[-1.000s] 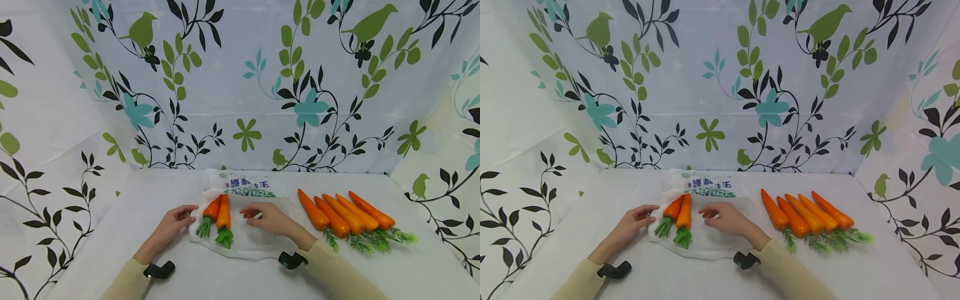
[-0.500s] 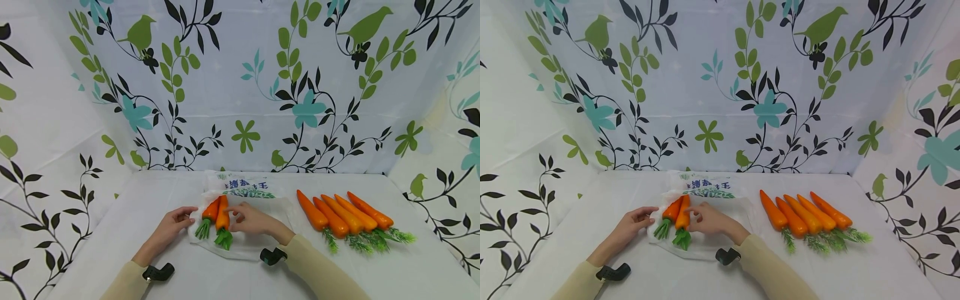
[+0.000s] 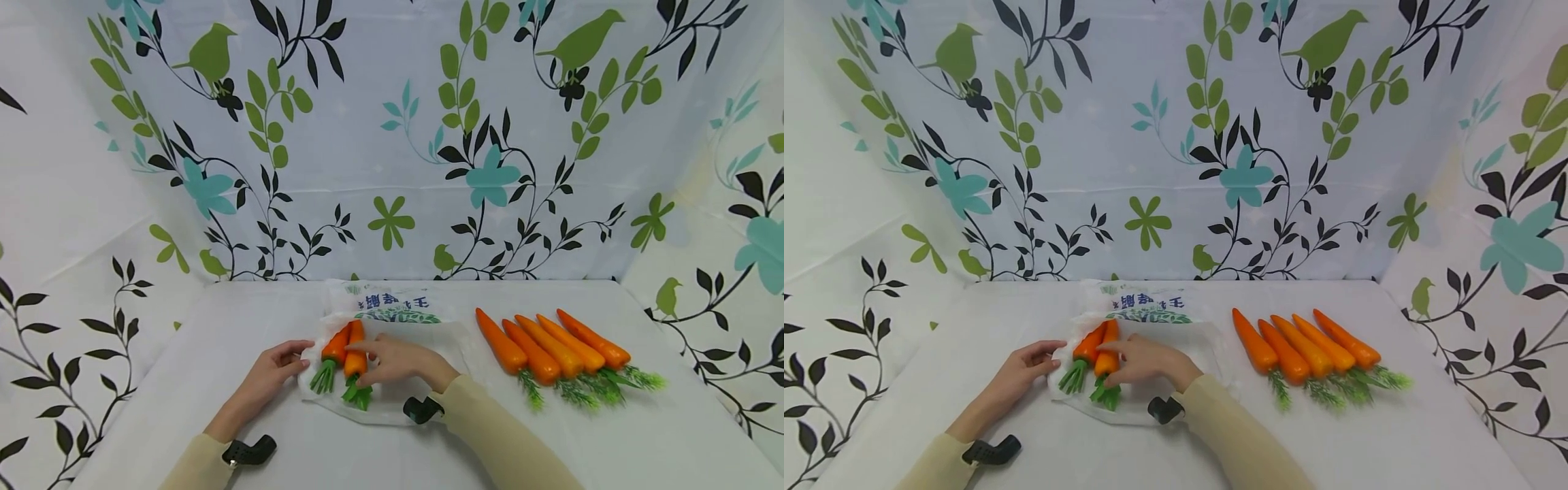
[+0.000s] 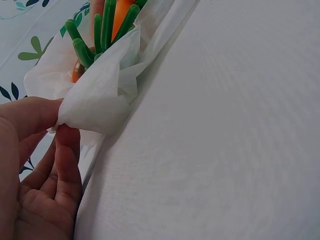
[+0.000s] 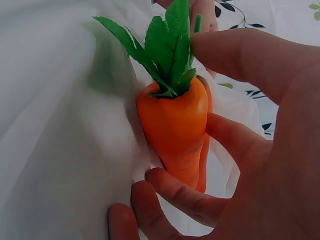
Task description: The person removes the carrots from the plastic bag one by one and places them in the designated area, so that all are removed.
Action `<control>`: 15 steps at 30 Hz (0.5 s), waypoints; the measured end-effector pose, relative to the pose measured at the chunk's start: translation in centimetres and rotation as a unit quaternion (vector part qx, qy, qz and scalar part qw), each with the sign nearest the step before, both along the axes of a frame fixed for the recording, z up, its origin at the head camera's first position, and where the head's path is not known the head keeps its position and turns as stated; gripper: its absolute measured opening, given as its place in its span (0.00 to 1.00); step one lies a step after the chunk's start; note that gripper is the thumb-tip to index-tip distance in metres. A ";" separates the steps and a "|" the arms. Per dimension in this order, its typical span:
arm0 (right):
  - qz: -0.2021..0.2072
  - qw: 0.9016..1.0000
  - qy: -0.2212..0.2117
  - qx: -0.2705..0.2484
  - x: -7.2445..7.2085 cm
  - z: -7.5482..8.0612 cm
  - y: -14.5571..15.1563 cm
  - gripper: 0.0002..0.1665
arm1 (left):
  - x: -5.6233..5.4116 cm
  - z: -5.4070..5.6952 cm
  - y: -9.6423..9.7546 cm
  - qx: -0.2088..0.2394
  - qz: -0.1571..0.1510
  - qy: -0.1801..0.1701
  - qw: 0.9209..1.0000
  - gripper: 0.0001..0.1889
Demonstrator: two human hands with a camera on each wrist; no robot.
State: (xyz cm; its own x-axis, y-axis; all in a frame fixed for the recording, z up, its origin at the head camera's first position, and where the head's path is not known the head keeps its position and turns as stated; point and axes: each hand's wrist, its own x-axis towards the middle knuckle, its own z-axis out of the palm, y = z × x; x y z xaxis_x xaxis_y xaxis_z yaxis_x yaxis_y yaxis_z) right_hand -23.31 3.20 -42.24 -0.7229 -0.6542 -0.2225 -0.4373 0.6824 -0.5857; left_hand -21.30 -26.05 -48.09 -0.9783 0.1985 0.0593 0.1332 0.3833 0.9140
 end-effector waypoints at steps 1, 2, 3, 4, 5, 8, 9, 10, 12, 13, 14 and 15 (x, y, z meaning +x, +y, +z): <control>0.002 1.000 0.000 0.004 0.0 0.1 -0.1 0.40 | 0.0 0.0 0.0 0.000 0.001 -0.001 1.000 0.20; 0.002 1.000 -0.003 0.004 0.1 0.1 -0.1 0.39 | 0.1 0.0 0.0 0.001 0.001 -0.002 1.000 0.20; 0.002 1.000 -0.001 0.003 0.0 0.1 -0.2 0.38 | 0.1 0.1 0.0 0.002 0.002 -0.001 1.000 0.20; 0.001 1.000 0.000 -0.001 0.0 0.0 -0.2 0.36 | 0.1 0.1 0.1 0.002 0.003 0.001 1.000 0.21; -0.004 1.000 0.000 -0.003 0.0 0.0 -0.2 0.35 | 0.2 0.1 0.1 0.002 0.003 0.001 1.000 0.21; -0.021 1.000 0.006 -0.010 -0.1 -0.3 -0.2 0.31 | 0.2 0.1 0.1 0.002 0.005 0.001 1.000 0.21; -0.027 1.000 0.008 -0.011 -0.2 -0.5 -0.2 0.30 | 0.2 0.1 0.0 0.001 0.006 0.001 1.000 0.20; -0.034 0.999 0.009 -0.011 -0.2 -0.5 -0.2 0.29 | 0.2 0.1 0.0 0.001 0.005 0.001 1.000 0.21; -0.045 0.999 0.013 -0.009 -0.3 -0.7 -0.2 0.29 | 0.2 0.0 0.0 0.000 0.004 0.001 1.000 0.21; -0.050 0.999 0.012 -0.011 -0.3 -0.8 -0.3 0.29 | 0.2 0.0 -0.1 0.000 0.002 0.002 1.000 0.21; -0.056 0.998 0.012 -0.013 -0.3 -0.8 -0.2 0.28 | 0.2 0.0 -0.1 0.000 0.001 0.003 1.000 0.21; -0.061 0.998 0.010 -0.019 -0.3 -0.9 -0.2 0.28 | 0.2 0.0 -0.1 0.000 0.001 0.004 1.000 0.21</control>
